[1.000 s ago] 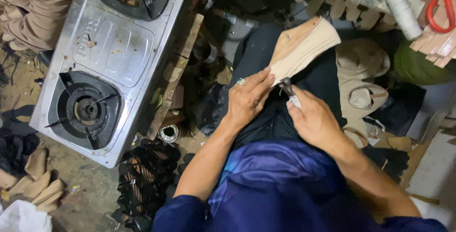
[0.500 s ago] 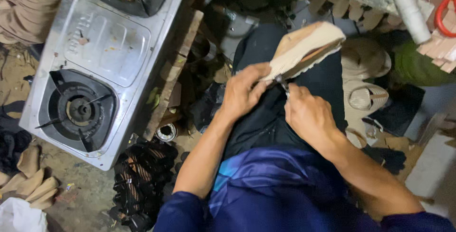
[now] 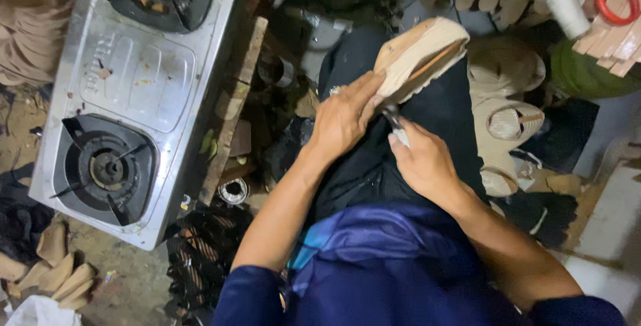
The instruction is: The person sits on the floor and works on a woven shoe, hammering the upper against the sole and pressing the edges to shape it. They turn the shoe over, work on the insole side, and use a small tool to trim and press the edge material, repeating the process on the shoe.
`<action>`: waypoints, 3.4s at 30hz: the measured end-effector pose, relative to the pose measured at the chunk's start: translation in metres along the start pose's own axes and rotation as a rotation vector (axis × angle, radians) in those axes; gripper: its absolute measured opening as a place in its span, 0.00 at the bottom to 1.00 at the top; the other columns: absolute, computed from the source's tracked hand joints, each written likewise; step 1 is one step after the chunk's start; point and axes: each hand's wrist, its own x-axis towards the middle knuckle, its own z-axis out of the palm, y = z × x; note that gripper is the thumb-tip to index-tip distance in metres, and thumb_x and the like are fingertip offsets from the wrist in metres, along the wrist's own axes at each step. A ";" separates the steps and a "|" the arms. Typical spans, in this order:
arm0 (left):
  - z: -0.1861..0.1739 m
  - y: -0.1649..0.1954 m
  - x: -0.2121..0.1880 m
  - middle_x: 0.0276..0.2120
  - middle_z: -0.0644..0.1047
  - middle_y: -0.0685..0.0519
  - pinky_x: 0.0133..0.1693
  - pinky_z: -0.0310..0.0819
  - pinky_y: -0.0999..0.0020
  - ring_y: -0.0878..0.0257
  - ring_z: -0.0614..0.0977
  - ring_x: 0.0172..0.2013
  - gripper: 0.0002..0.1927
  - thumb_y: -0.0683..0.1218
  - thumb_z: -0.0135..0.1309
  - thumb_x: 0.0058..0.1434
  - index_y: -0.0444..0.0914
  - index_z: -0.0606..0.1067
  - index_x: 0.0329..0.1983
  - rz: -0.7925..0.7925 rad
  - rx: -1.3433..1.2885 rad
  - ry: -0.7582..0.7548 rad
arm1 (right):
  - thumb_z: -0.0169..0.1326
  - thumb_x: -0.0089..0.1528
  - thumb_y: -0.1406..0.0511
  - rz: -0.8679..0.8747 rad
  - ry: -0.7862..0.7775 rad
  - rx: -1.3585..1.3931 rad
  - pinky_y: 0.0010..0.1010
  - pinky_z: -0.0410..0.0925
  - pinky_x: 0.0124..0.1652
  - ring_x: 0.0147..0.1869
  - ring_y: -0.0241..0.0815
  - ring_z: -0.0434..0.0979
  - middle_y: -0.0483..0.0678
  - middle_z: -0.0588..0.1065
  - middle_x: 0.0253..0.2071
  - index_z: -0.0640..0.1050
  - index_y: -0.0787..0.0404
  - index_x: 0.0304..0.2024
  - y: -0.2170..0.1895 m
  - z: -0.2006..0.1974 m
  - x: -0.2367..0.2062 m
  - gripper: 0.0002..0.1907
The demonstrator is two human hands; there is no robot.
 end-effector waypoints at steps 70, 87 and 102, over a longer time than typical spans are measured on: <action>0.001 0.015 0.052 0.53 0.77 0.51 0.48 0.77 0.53 0.47 0.81 0.49 0.11 0.50 0.55 0.69 0.40 0.73 0.50 -0.024 -0.043 -0.118 | 0.53 0.64 0.67 0.032 -0.188 -0.273 0.50 0.71 0.32 0.33 0.64 0.79 0.60 0.79 0.34 0.76 0.67 0.43 0.033 -0.049 0.042 0.09; -0.011 -0.009 0.047 0.50 0.78 0.39 0.49 0.73 0.47 0.40 0.79 0.52 0.21 0.46 0.49 0.71 0.39 0.65 0.65 -0.052 -0.126 -0.316 | 0.54 0.67 0.67 -0.109 0.117 0.116 0.39 0.71 0.28 0.25 0.51 0.80 0.55 0.75 0.23 0.76 0.71 0.43 0.016 -0.043 0.042 0.10; -0.047 0.000 0.031 0.41 0.85 0.42 0.44 0.81 0.58 0.45 0.88 0.40 0.29 0.47 0.57 0.59 0.38 0.71 0.65 -0.356 -0.513 -0.318 | 0.57 0.70 0.64 0.583 0.208 0.972 0.31 0.62 0.26 0.35 0.43 0.74 0.52 0.76 0.38 0.72 0.65 0.43 0.137 -0.055 0.013 0.11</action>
